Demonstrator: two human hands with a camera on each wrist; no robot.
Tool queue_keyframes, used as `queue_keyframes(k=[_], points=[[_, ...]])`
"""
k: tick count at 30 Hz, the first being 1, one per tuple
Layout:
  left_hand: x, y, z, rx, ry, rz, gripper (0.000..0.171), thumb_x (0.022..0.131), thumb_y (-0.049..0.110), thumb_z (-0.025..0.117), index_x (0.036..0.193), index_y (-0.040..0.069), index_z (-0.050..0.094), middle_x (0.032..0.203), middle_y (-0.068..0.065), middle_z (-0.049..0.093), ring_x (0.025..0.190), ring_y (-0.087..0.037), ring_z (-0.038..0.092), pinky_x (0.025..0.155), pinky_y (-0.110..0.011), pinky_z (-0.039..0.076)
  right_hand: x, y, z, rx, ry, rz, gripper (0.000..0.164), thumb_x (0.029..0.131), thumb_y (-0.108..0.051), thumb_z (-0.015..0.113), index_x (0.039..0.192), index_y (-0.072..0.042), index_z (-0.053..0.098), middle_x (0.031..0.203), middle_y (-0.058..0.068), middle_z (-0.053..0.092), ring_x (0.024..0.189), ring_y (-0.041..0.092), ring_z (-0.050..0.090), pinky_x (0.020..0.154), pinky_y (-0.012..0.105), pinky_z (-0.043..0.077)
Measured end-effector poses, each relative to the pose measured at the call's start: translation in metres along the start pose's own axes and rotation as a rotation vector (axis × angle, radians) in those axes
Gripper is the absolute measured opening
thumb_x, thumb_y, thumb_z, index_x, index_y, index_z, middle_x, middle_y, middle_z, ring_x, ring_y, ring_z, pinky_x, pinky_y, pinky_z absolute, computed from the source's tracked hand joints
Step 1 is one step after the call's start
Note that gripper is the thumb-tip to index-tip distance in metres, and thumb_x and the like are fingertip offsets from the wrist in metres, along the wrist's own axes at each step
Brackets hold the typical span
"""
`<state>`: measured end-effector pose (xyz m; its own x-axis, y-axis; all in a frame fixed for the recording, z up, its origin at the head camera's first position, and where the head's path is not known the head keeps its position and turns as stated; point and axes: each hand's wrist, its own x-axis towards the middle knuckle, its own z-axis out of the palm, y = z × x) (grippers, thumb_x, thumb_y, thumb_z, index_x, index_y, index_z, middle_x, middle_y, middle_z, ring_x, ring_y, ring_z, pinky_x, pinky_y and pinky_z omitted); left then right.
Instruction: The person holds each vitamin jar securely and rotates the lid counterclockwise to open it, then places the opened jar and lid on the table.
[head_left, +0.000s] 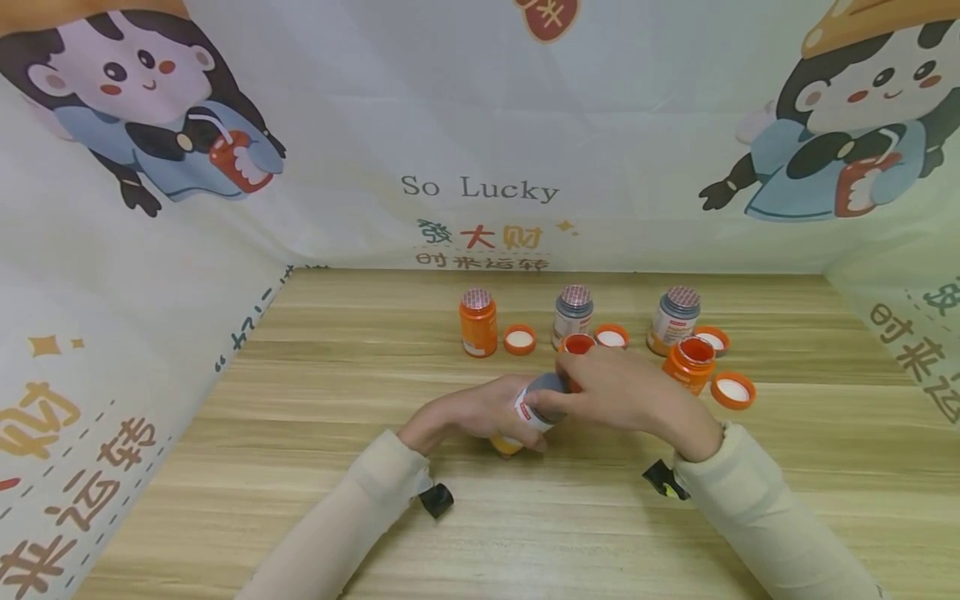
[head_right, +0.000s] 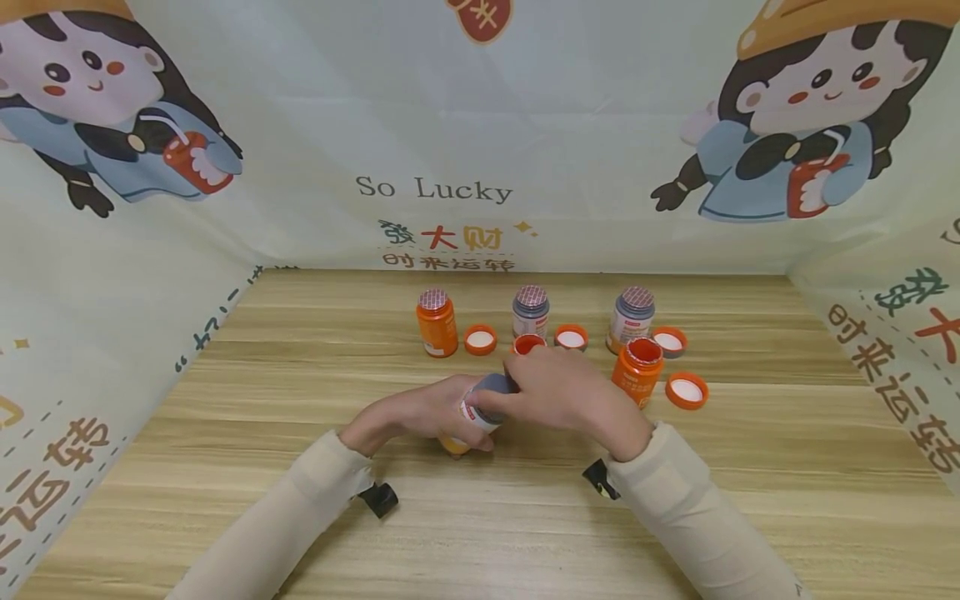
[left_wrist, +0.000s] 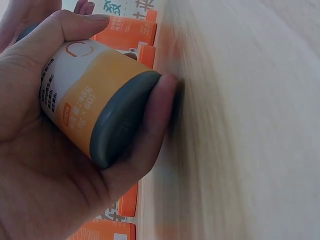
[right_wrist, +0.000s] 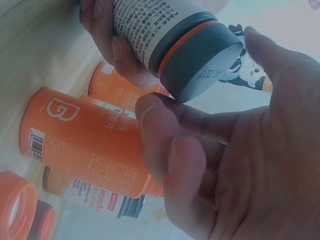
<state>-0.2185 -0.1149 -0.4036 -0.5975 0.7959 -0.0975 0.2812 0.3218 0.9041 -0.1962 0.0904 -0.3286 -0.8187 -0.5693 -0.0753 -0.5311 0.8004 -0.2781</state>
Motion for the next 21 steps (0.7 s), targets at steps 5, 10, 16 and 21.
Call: queue_keyframes(k=[5,10,16,21], points=[[0.0006,0.0013,-0.0002,0.006,-0.011,0.017,0.042,0.075,0.008,0.075,0.112,0.013,0.055,0.099,-0.002,0.060,0.085,-0.011,0.059,0.077,-0.025,0.051,0.0005,0.0017,-0.0001,-0.006,-0.011,0.001,0.052,0.081,-0.076,0.049,0.077,-0.024,0.054,0.065,-0.006,0.046,0.053,0.011,0.045,0.047,0.027,0.029],[-0.0005,0.0013,-0.0009,-0.014,-0.025,0.017,0.043,0.076,0.008,0.074,0.115,0.013,0.055,0.101,-0.002,0.059,0.086,-0.011,0.058,0.078,-0.025,0.051,0.0009,0.0023,0.0005,-0.003,-0.023,-0.018,0.049,0.081,-0.073,0.053,0.079,-0.024,0.053,0.066,-0.006,0.048,0.054,0.011,0.046,0.047,0.027,0.032],[-0.0018,0.0018,-0.0013,-0.038,-0.033,0.022,0.045,0.077,0.007,0.074,0.116,0.011,0.054,0.102,-0.002,0.059,0.087,-0.011,0.058,0.079,-0.025,0.051,-0.0006,0.0029,-0.0011,0.025,-0.040,-0.041,0.049,0.080,-0.073,0.055,0.088,-0.024,0.052,0.067,-0.006,0.049,0.057,0.011,0.047,0.049,0.026,0.034],[0.0003,0.0021,-0.0006,-0.031,-0.027,0.030,0.045,0.076,0.006,0.076,0.114,0.011,0.054,0.100,-0.003,0.059,0.087,-0.011,0.057,0.079,-0.024,0.050,-0.0011,0.0029,-0.0027,0.059,-0.053,0.000,0.054,0.079,-0.077,0.051,0.082,-0.024,0.053,0.064,-0.006,0.045,0.055,0.011,0.045,0.048,0.027,0.030]])
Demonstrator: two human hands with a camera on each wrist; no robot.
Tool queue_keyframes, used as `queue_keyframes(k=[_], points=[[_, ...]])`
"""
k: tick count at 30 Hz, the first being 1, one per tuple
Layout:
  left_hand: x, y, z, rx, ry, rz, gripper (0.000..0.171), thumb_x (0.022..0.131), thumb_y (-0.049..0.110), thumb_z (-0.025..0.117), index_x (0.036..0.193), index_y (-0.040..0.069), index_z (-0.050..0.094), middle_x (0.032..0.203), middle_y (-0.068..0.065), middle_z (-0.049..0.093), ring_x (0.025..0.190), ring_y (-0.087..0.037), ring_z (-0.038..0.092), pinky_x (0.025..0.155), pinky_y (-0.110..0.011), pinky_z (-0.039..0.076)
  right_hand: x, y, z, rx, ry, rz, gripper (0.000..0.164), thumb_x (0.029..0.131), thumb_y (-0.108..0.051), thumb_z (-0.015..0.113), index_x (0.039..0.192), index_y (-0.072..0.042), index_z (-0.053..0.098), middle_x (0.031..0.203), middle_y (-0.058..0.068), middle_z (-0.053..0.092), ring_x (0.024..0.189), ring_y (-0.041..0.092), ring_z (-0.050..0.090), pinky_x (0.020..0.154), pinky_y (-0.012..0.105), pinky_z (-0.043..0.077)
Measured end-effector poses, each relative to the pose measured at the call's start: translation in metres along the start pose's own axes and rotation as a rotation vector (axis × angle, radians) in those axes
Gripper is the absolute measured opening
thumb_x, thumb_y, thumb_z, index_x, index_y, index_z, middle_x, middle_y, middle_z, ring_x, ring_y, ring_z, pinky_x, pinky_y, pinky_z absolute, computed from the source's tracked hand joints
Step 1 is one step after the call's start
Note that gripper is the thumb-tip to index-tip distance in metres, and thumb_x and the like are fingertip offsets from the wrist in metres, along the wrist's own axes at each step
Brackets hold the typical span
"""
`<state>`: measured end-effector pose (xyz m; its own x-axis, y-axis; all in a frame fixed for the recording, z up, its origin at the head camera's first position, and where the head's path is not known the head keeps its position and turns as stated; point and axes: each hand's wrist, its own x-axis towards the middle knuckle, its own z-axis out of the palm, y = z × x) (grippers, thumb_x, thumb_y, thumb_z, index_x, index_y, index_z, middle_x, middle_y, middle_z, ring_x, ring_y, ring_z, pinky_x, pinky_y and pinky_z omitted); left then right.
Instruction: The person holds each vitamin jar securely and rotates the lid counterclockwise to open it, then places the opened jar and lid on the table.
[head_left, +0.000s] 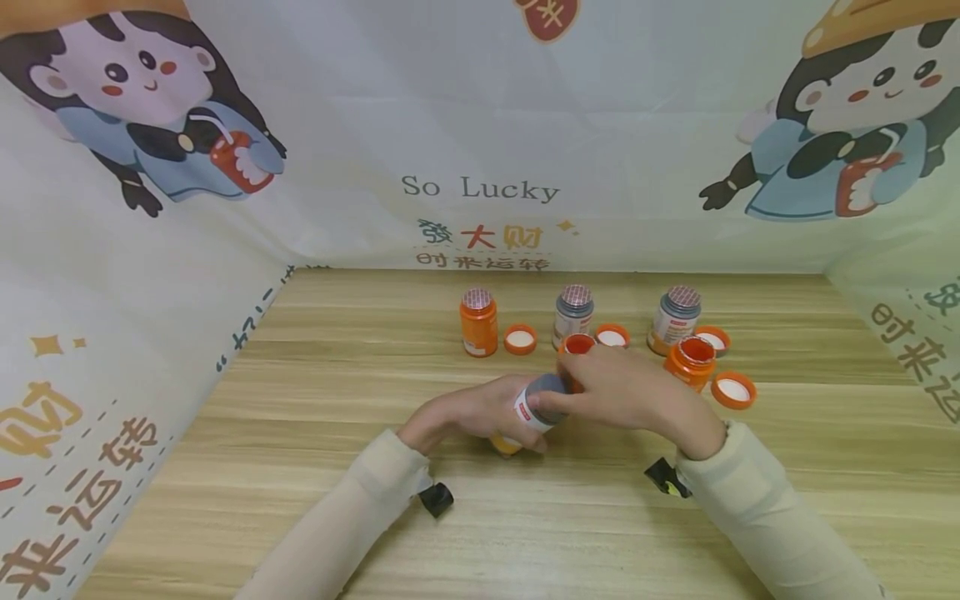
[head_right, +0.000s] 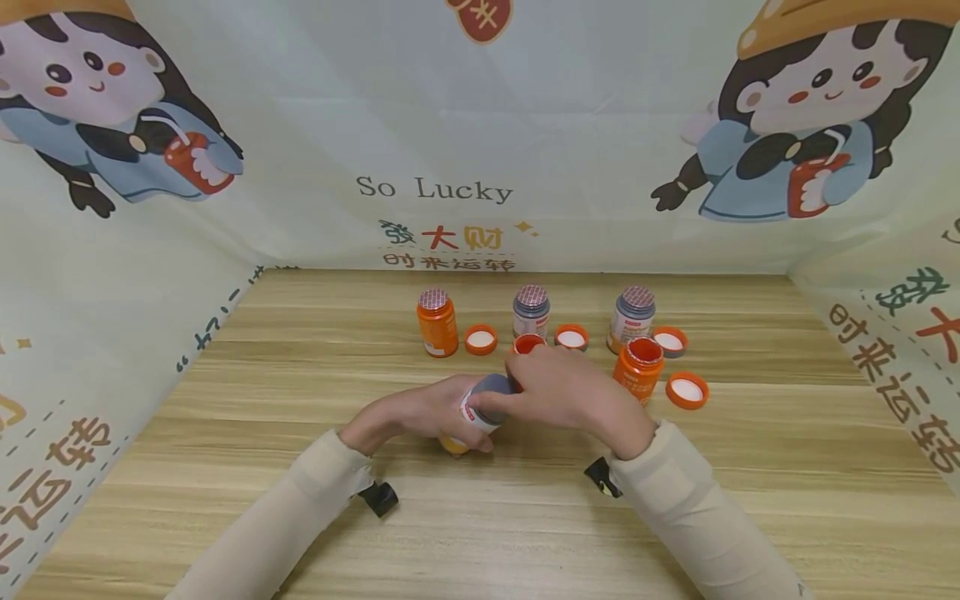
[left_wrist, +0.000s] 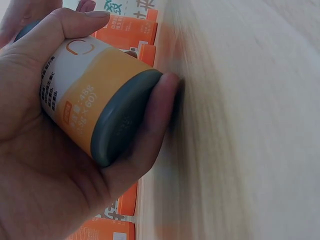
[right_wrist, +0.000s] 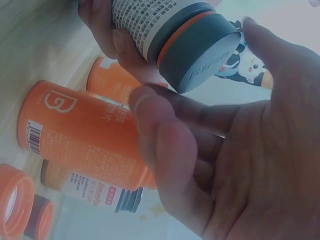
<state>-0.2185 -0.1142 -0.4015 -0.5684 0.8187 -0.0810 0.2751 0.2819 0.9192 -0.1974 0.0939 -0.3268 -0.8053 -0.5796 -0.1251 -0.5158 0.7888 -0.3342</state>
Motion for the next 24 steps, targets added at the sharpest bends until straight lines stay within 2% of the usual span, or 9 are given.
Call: queue_keyframes(k=[7,11,17,24], points=[[0.0000,-0.0008,0.0000,0.011,0.007,-0.009,0.046,0.075,0.008,0.075,0.115,0.013,0.054,0.102,-0.002,0.059,0.087,-0.011,0.057,0.079,-0.025,0.050,0.0002,0.0005,0.0004,-0.025,-0.012,-0.001,0.051,0.080,-0.073,0.054,0.081,-0.022,0.054,0.063,-0.006,0.045,0.053,0.011,0.044,0.047,0.026,0.028],[-0.0007,-0.0013,-0.0002,0.004,0.007,-0.007,0.046,0.076,0.007,0.075,0.116,0.012,0.053,0.102,-0.002,0.058,0.088,-0.012,0.056,0.080,-0.025,0.049,-0.0002,0.0012,0.0001,-0.005,-0.017,-0.006,0.053,0.079,-0.076,0.054,0.084,-0.023,0.053,0.064,-0.006,0.047,0.054,0.011,0.046,0.048,0.026,0.032],[0.0003,-0.0026,-0.0001,0.017,0.005,0.008,0.046,0.076,0.006,0.075,0.116,0.012,0.053,0.101,-0.002,0.058,0.088,-0.011,0.056,0.079,-0.024,0.049,-0.0001,0.0013,-0.0003,0.004,-0.016,-0.001,0.051,0.080,-0.075,0.053,0.081,-0.023,0.054,0.064,-0.006,0.047,0.055,0.011,0.046,0.049,0.026,0.033],[-0.0003,-0.0020,-0.0003,0.018,0.008,-0.009,0.046,0.076,0.008,0.075,0.117,0.013,0.053,0.102,-0.001,0.059,0.088,-0.011,0.057,0.079,-0.024,0.050,-0.0004,0.0026,-0.0011,0.003,-0.026,-0.008,0.052,0.079,-0.075,0.054,0.085,-0.023,0.053,0.066,-0.005,0.049,0.056,0.011,0.047,0.050,0.027,0.034]])
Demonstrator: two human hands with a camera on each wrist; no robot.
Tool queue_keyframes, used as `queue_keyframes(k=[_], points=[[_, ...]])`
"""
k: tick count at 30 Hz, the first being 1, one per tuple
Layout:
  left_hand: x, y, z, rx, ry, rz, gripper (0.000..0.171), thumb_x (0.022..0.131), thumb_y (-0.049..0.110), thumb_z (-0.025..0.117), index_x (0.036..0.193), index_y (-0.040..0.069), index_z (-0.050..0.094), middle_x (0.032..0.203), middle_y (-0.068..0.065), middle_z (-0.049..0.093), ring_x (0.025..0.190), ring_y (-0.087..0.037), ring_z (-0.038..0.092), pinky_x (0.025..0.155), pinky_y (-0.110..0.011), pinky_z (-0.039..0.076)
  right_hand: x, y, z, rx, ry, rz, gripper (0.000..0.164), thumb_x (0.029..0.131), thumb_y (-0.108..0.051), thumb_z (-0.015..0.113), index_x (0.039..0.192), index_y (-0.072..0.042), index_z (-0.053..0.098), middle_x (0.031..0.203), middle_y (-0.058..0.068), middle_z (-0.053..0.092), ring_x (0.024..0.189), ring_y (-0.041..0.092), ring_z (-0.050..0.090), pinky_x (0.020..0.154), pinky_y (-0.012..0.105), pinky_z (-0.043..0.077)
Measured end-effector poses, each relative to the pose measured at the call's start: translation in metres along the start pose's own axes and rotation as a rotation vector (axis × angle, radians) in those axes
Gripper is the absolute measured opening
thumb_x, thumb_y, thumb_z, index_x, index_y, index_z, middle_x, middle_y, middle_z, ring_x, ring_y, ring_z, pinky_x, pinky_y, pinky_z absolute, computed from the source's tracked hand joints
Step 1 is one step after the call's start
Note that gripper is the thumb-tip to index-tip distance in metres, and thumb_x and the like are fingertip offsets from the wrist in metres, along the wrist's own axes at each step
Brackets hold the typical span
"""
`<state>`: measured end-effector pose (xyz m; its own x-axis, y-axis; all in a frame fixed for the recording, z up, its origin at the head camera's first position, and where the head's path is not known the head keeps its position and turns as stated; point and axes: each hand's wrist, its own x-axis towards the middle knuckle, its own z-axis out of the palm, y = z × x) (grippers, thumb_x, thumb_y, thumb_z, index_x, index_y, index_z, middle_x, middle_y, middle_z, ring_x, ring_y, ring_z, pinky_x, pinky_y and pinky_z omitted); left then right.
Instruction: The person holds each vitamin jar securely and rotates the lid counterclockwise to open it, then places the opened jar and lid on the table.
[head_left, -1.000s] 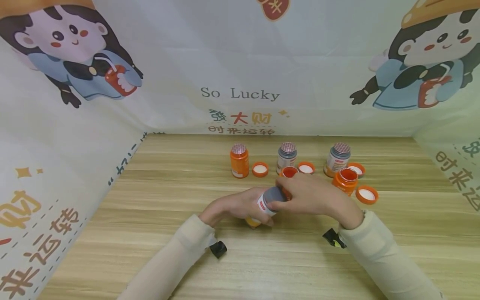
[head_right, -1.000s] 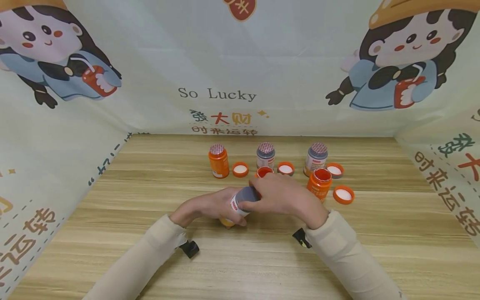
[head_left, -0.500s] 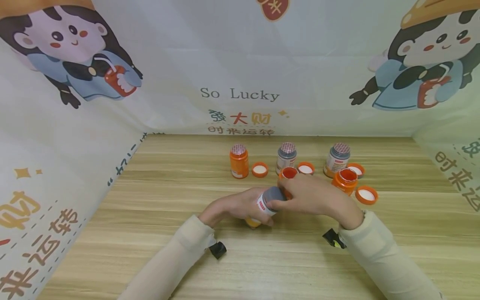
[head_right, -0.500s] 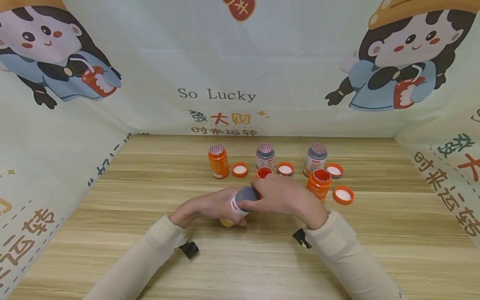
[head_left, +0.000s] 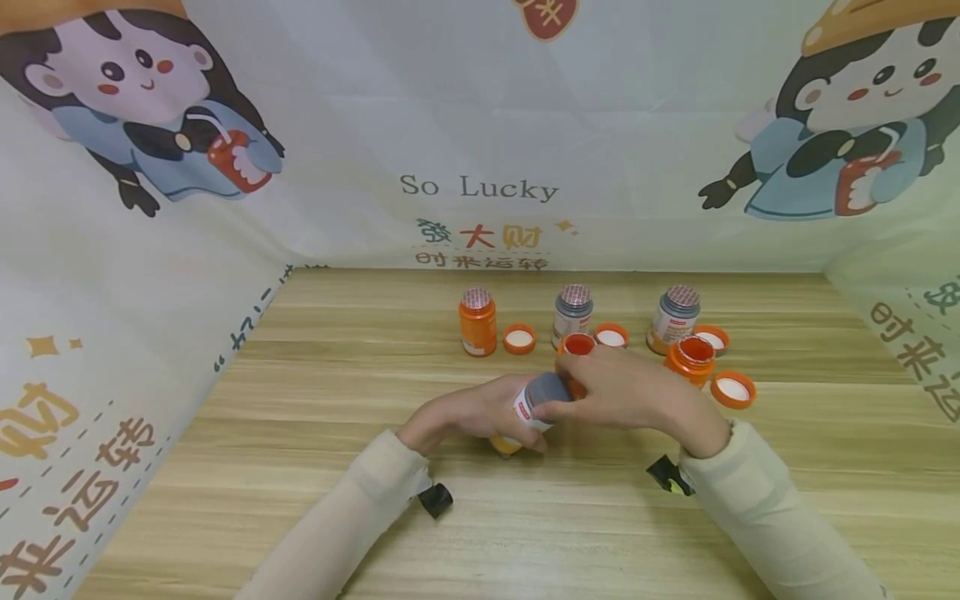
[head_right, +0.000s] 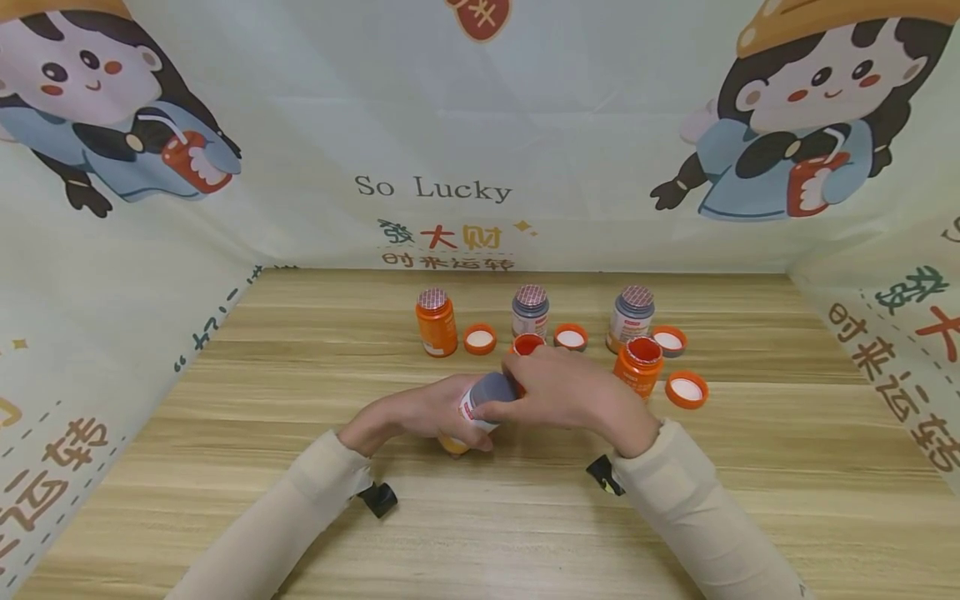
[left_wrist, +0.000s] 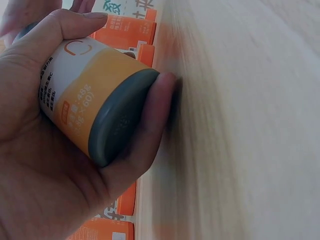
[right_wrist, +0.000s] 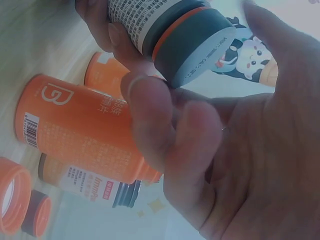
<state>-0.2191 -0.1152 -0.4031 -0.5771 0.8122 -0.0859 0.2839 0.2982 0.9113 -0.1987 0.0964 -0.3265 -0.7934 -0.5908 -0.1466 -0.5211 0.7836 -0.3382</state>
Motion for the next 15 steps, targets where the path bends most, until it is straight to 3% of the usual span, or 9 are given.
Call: queue_keyframes(k=[9,15], points=[[0.0009,0.0004,0.0004,0.021,0.003,0.015,0.046,0.076,0.007,0.074,0.116,0.013,0.053,0.101,-0.002,0.060,0.087,-0.011,0.057,0.078,-0.024,0.050,0.0008,0.0006,0.0010,0.062,-0.024,0.029,0.051,0.083,-0.074,0.049,0.081,-0.024,0.056,0.064,-0.004,0.052,0.051,0.013,0.051,0.049,0.028,0.039],[0.0002,0.0012,0.0005,0.017,0.006,0.004,0.046,0.076,0.009,0.074,0.117,0.013,0.053,0.101,-0.001,0.060,0.086,-0.010,0.057,0.078,-0.024,0.050,-0.0012,-0.0010,-0.0010,0.098,-0.070,0.034,0.047,0.084,-0.069,0.054,0.092,-0.022,0.052,0.070,-0.001,0.056,0.052,0.014,0.056,0.051,0.031,0.045]])
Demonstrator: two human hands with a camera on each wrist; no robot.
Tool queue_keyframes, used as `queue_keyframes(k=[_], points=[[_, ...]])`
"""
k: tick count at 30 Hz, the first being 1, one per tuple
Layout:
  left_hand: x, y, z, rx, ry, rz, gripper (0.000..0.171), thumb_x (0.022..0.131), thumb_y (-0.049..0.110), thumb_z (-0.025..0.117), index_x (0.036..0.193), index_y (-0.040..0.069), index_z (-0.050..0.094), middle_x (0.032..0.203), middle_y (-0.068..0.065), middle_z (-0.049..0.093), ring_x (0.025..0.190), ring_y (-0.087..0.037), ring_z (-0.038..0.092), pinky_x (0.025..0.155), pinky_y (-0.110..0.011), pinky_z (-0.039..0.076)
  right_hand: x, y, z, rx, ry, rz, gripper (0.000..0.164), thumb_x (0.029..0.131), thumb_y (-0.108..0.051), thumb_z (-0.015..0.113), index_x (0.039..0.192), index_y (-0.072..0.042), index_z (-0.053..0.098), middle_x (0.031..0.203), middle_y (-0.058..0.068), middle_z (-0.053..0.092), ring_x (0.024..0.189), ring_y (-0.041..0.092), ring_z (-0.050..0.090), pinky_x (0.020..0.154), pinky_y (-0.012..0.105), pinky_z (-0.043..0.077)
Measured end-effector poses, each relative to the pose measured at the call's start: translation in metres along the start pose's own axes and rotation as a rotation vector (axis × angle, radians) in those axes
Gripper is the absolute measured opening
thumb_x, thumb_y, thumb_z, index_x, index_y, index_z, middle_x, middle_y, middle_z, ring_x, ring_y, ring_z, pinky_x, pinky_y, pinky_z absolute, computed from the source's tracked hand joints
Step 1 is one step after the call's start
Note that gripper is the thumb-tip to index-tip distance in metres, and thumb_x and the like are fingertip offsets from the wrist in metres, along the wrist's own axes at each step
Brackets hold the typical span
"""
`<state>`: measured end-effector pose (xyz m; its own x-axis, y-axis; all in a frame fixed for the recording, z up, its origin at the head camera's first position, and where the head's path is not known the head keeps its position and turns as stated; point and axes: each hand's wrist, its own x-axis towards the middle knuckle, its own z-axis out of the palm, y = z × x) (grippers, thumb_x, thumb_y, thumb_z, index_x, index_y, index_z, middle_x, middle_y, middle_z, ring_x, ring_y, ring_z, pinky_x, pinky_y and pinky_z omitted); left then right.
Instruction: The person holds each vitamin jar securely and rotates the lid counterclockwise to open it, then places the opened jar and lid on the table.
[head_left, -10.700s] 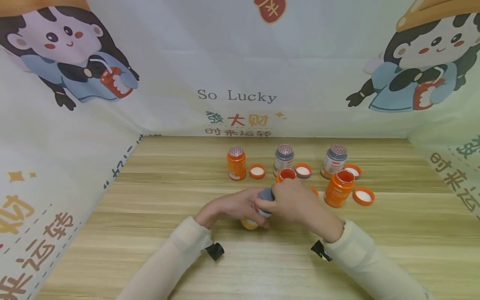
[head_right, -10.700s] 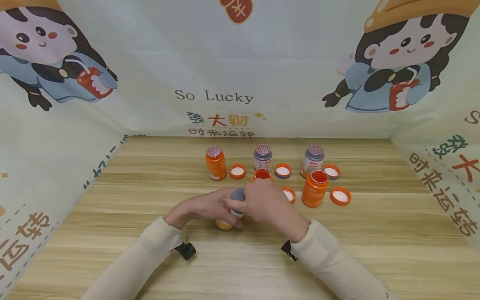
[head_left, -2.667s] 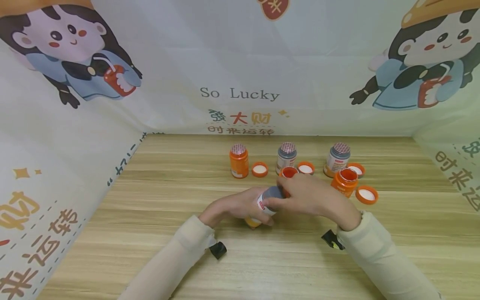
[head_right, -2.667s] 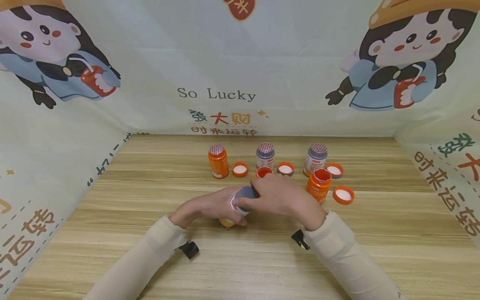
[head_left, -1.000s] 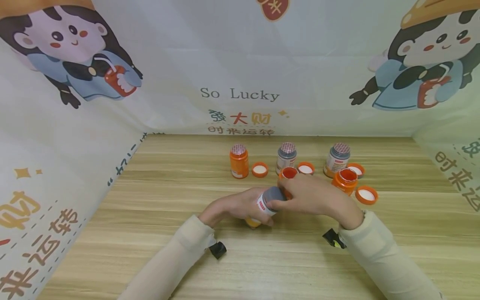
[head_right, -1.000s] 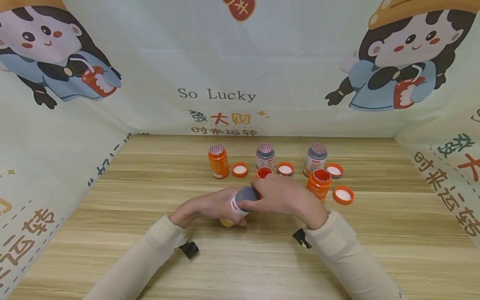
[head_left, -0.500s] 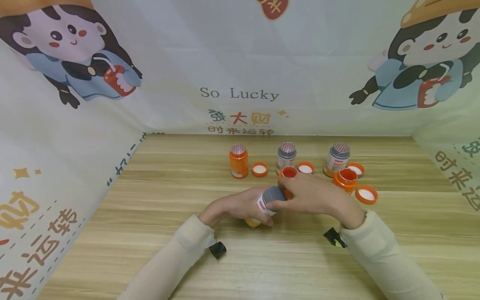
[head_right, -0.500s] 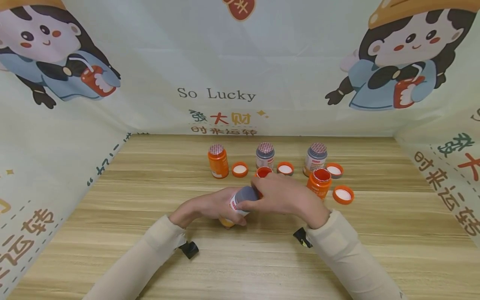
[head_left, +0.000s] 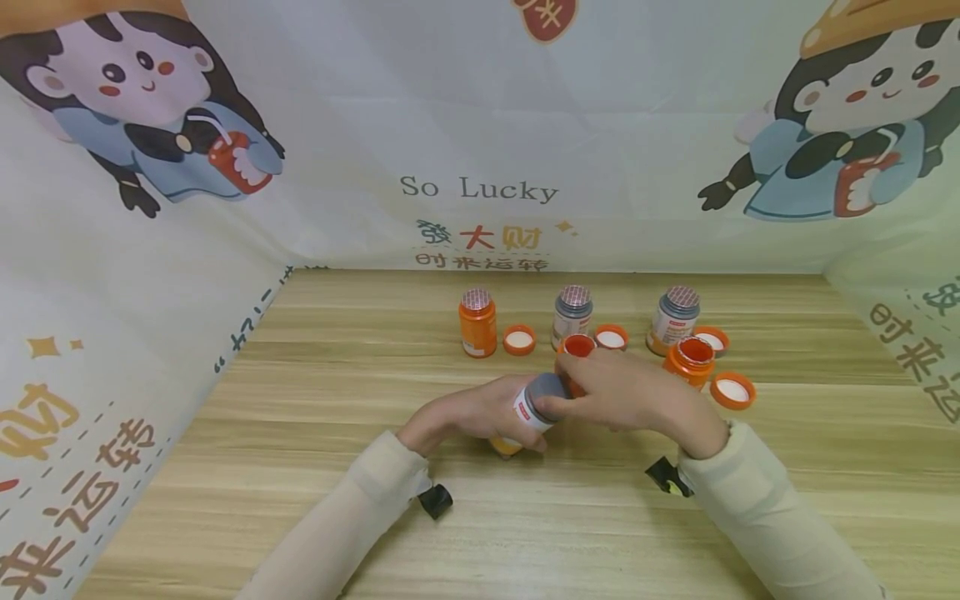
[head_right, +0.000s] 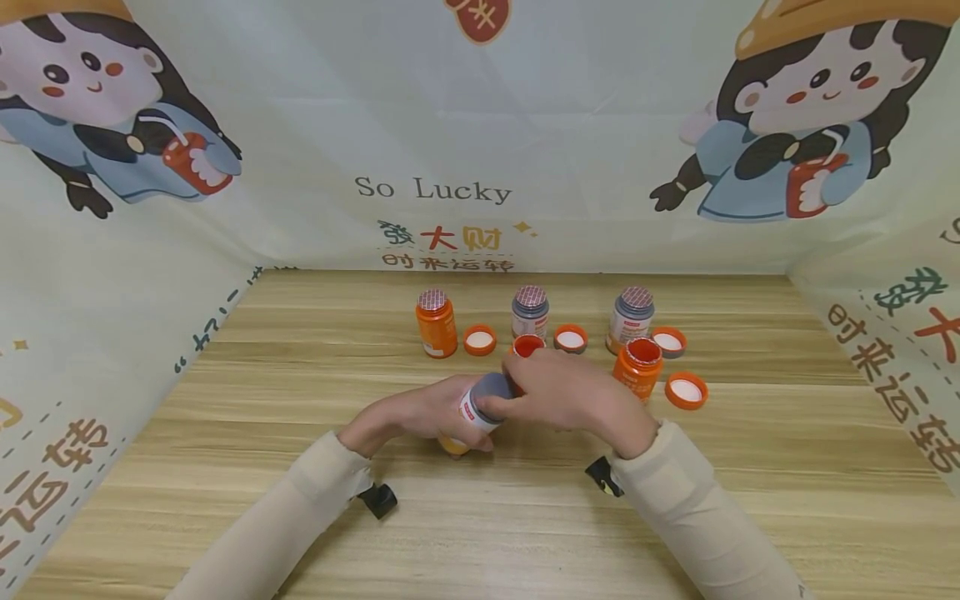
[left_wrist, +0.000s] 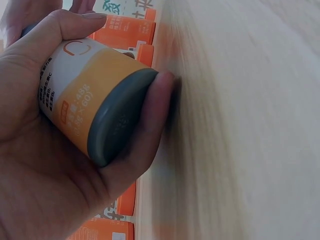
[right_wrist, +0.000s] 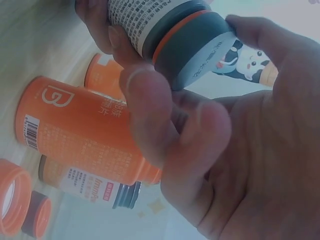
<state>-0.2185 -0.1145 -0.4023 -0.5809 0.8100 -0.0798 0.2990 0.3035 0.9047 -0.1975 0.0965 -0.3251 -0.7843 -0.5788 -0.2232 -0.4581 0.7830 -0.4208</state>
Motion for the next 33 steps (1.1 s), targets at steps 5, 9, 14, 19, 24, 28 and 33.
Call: queue_keyframes(k=[5,9,14,19,24,28,33], points=[[0.0005,-0.0010,-0.0002,-0.010,-0.001,0.002,0.047,0.076,0.008,0.074,0.117,0.013,0.053,0.102,-0.002,0.060,0.087,-0.011,0.057,0.080,-0.025,0.049,-0.0012,0.0005,-0.0005,0.020,-0.001,-0.007,0.051,0.082,-0.072,0.052,0.094,-0.023,0.051,0.070,-0.001,0.056,0.053,0.015,0.056,0.051,0.031,0.045],[0.0006,0.0001,-0.0001,-0.007,-0.002,0.001,0.048,0.075,0.009,0.075,0.118,0.014,0.052,0.102,-0.002,0.060,0.088,-0.011,0.057,0.080,-0.024,0.049,-0.0014,0.0012,-0.0004,0.026,-0.001,-0.001,0.051,0.083,-0.073,0.051,0.090,-0.022,0.053,0.068,-0.001,0.056,0.051,0.015,0.056,0.050,0.031,0.044],[0.0004,0.0006,0.0000,0.002,0.002,-0.005,0.047,0.075,0.010,0.074,0.117,0.014,0.053,0.101,-0.001,0.059,0.087,-0.011,0.057,0.079,-0.024,0.049,-0.0011,0.0017,-0.0002,0.017,-0.022,0.008,0.051,0.083,-0.072,0.052,0.092,-0.022,0.052,0.068,-0.001,0.056,0.050,0.015,0.057,0.051,0.031,0.046],[0.0002,0.0010,0.0003,0.005,0.008,-0.006,0.046,0.075,0.010,0.075,0.116,0.014,0.053,0.100,-0.001,0.060,0.086,-0.011,0.057,0.078,-0.024,0.049,-0.0011,0.0019,-0.0006,0.009,0.004,-0.007,0.051,0.082,-0.073,0.053,0.092,-0.023,0.052,0.068,-0.001,0.056,0.051,0.014,0.056,0.050,0.031,0.045],[0.0002,-0.0001,0.0002,0.003,0.012,0.000,0.046,0.075,0.010,0.075,0.115,0.014,0.053,0.101,-0.001,0.060,0.087,-0.011,0.057,0.079,-0.024,0.049,-0.0008,0.0019,-0.0013,-0.042,0.040,-0.029,0.050,0.081,-0.072,0.054,0.086,-0.023,0.052,0.064,-0.004,0.052,0.051,0.012,0.051,0.049,0.027,0.040],[-0.0004,0.0007,0.0000,-0.007,0.008,-0.006,0.044,0.075,0.010,0.075,0.114,0.013,0.054,0.099,-0.001,0.059,0.086,-0.011,0.057,0.078,-0.024,0.049,-0.0014,0.0020,-0.0023,-0.091,0.059,-0.047,0.049,0.081,-0.072,0.055,0.087,-0.023,0.052,0.065,-0.005,0.049,0.053,0.011,0.048,0.049,0.026,0.036],[-0.0001,0.0017,0.0001,-0.012,0.009,-0.012,0.048,0.075,0.010,0.076,0.116,0.014,0.053,0.101,-0.002,0.059,0.087,-0.011,0.057,0.079,-0.025,0.049,-0.0016,0.0022,-0.0022,-0.085,0.074,-0.040,0.050,0.081,-0.074,0.053,0.086,-0.025,0.053,0.065,-0.006,0.047,0.055,0.011,0.047,0.050,0.027,0.036]])
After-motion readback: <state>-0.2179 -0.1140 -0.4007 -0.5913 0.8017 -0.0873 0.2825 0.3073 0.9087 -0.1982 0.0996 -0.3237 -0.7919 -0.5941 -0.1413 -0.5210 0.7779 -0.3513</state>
